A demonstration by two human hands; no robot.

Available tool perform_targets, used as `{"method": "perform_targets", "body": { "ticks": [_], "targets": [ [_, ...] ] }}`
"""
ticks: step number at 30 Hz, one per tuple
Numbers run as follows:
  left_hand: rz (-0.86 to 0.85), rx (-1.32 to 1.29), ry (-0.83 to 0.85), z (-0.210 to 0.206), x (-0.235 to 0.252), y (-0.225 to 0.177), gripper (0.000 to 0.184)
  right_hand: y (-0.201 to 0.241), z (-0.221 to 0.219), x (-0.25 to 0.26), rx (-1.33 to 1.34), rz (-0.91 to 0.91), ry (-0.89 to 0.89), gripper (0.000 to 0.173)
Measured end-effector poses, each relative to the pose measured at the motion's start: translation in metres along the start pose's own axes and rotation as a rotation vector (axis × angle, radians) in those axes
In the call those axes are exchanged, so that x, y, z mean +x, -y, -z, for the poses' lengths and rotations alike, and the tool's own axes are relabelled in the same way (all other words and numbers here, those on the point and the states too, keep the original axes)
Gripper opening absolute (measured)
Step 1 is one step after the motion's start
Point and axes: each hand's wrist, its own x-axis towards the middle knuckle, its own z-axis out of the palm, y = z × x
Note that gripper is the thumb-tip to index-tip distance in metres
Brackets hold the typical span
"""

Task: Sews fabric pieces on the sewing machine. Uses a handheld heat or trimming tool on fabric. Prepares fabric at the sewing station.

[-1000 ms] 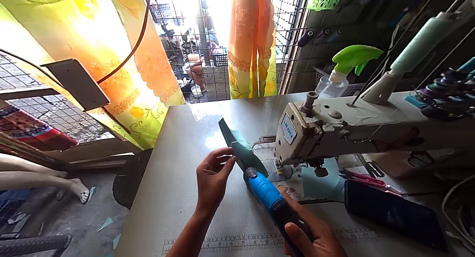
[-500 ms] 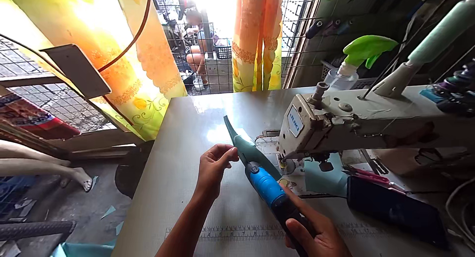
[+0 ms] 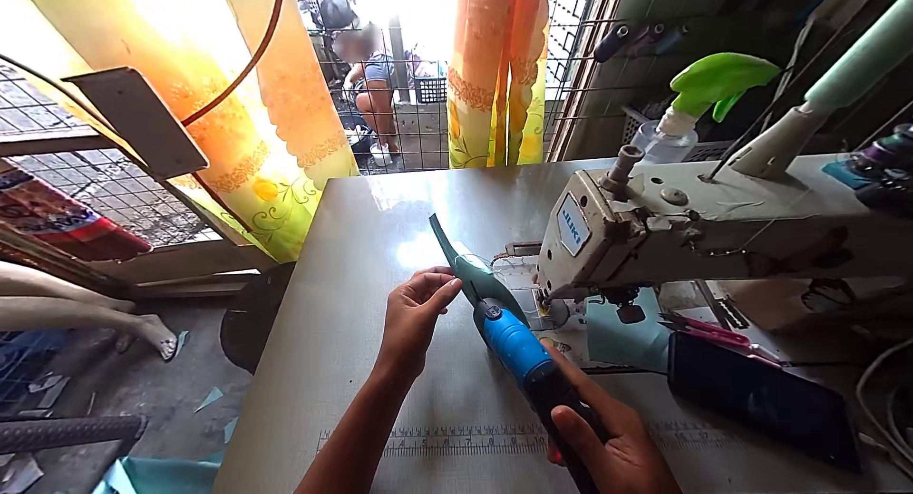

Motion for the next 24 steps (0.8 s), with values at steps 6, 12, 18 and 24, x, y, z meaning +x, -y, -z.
{"method": "perform_targets", "body": {
  "ticks": [6, 12, 18, 24],
  "targets": [
    [-0.014, 0.017, 0.021, 0.0005, -0.0007, 0.0005, 0.011, 0.0024, -0.0014, 0.0034, -0.015, 0.009, -0.011, 0.065],
    [-0.029, 0.060, 0.067, 0.0010, -0.0013, 0.0009, 0.011, 0.0011, -0.0026, 0.0067, -0.020, 0.041, -0.020, 0.065],
    [-0.021, 0.056, 0.105, -0.0001, -0.0016, 0.0027, 0.012, 0.0002, -0.0037, 0.0089, -0.017, 0.044, -0.032, 0.065],
    [-0.001, 0.089, 0.140, -0.0002, -0.0018, 0.0023, 0.010, 0.0022, -0.0048, 0.0098, 0.024, 0.013, -0.040, 0.066]
  ]
}}
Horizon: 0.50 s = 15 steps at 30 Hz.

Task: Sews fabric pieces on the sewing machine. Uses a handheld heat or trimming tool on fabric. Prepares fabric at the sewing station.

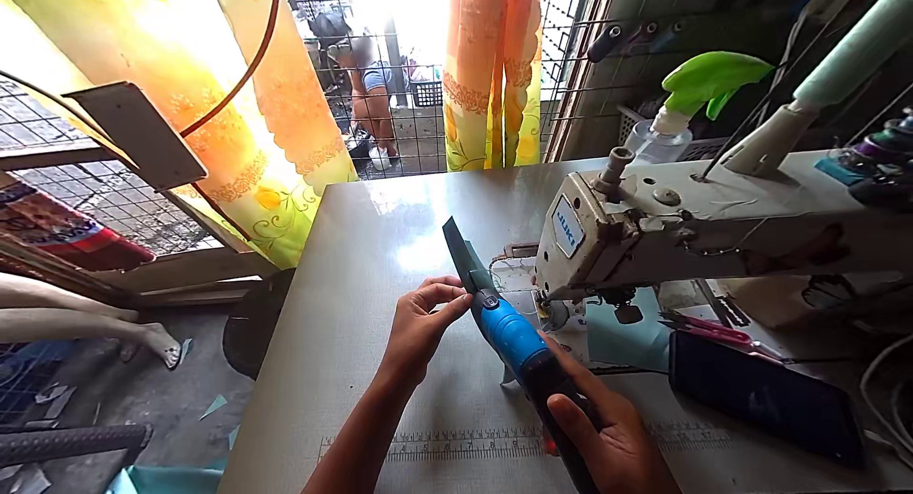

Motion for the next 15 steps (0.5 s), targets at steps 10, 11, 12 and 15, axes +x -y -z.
{"method": "perform_targets", "body": {
  "ticks": [10, 11, 12, 15],
  "targets": [
    [-0.074, -0.022, -0.143, 0.0029, 0.0033, -0.0017, 0.014, -0.0020, 0.0036, -0.0046, -0.014, -0.019, 0.052, 0.066],
    [-0.082, -0.022, -0.157, 0.0029, 0.0035, -0.0012, 0.014, -0.0018, 0.0030, -0.0053, -0.012, -0.022, 0.056, 0.066],
    [-0.086, -0.020, -0.162, 0.0030, 0.0033, -0.0009, 0.014, -0.0015, 0.0023, -0.0060, -0.009, -0.023, 0.056, 0.066],
    [-0.098, -0.004, -0.150, 0.0026, 0.0031, -0.0006, 0.015, -0.0008, 0.0002, -0.0061, 0.002, -0.028, 0.049, 0.066]
  ]
}}
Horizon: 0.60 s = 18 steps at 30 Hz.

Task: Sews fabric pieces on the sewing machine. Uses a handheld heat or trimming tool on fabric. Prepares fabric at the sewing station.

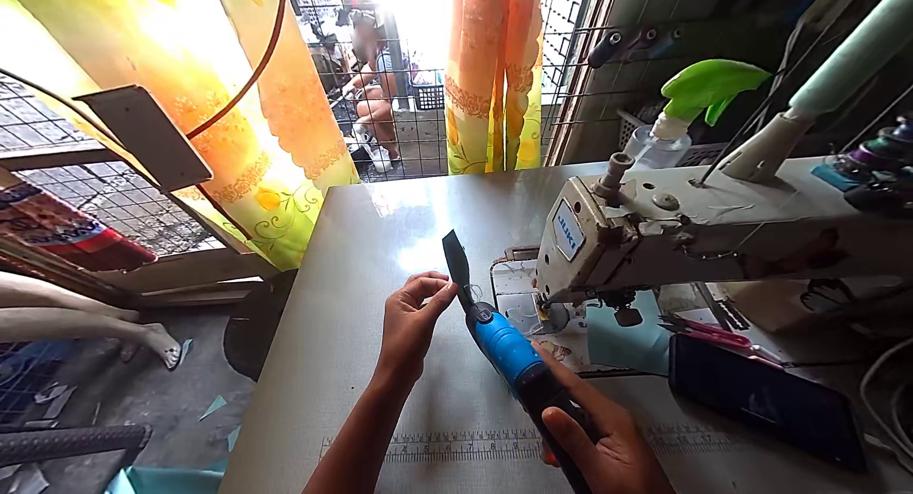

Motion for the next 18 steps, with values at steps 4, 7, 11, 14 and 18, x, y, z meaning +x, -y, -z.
{"method": "perform_targets", "body": {
  "ticks": [4, 7, 11, 14, 18],
  "targets": [
    [-0.011, 0.000, 0.008, -0.001, -0.001, 0.002, 0.014, 0.003, -0.002, 0.002, 0.033, -0.023, -0.013, 0.065],
    [-0.021, 0.001, 0.013, -0.001, -0.001, 0.002, 0.013, 0.004, -0.003, 0.003, 0.043, -0.019, -0.017, 0.064],
    [-0.022, -0.005, 0.011, -0.001, -0.001, 0.000, 0.014, 0.005, -0.004, 0.006, 0.013, 0.010, -0.021, 0.064],
    [-0.021, -0.001, 0.021, 0.000, -0.002, 0.001, 0.013, 0.004, -0.004, 0.007, -0.006, 0.030, -0.024, 0.064],
    [-0.021, 0.014, 0.046, 0.000, -0.002, 0.001, 0.012, 0.005, -0.006, 0.011, -0.006, 0.047, -0.035, 0.065]
  ]
}}
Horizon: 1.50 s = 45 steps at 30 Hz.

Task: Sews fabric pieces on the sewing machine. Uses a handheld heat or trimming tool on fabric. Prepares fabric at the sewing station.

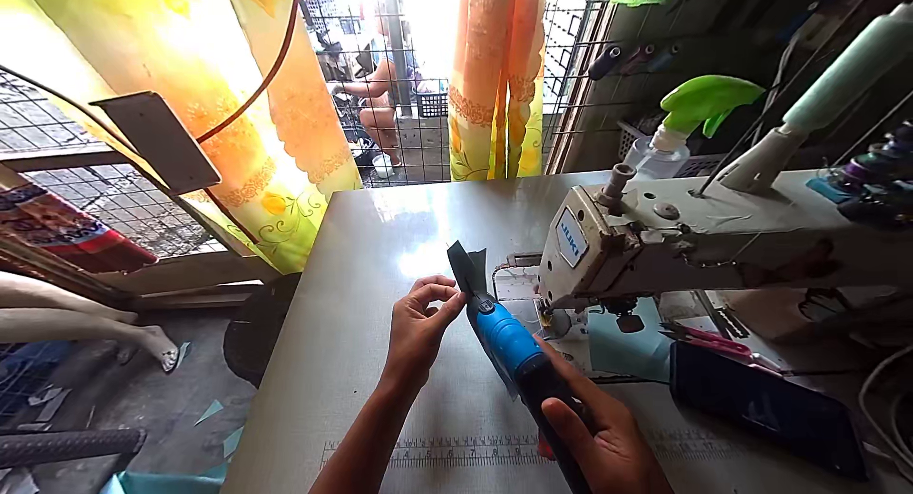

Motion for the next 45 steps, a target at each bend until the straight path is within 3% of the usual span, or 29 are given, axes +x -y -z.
{"method": "perform_targets", "body": {
  "ticks": [27, 32, 35, 40, 45],
  "targets": [
    [-0.007, 0.015, 0.122, -0.003, -0.002, 0.001, 0.007, 0.007, -0.003, 0.039, 0.040, 0.115, -0.067, 0.062],
    [0.040, 0.014, -0.003, 0.000, 0.004, 0.002, 0.010, 0.006, 0.009, 0.028, 0.031, 0.111, -0.081, 0.064],
    [0.130, 0.058, -0.103, 0.006, 0.012, 0.000, 0.007, 0.003, 0.028, -0.006, -0.075, 0.006, -0.052, 0.065],
    [0.115, 0.341, -0.202, 0.026, 0.031, 0.009, 0.008, -0.002, 0.064, -0.073, -0.179, -0.167, -0.033, 0.063],
    [-0.069, 0.812, -0.183, 0.042, 0.043, 0.033, 0.026, 0.001, 0.084, -0.109, -0.207, -0.334, -0.160, 0.064]
  ]
}}
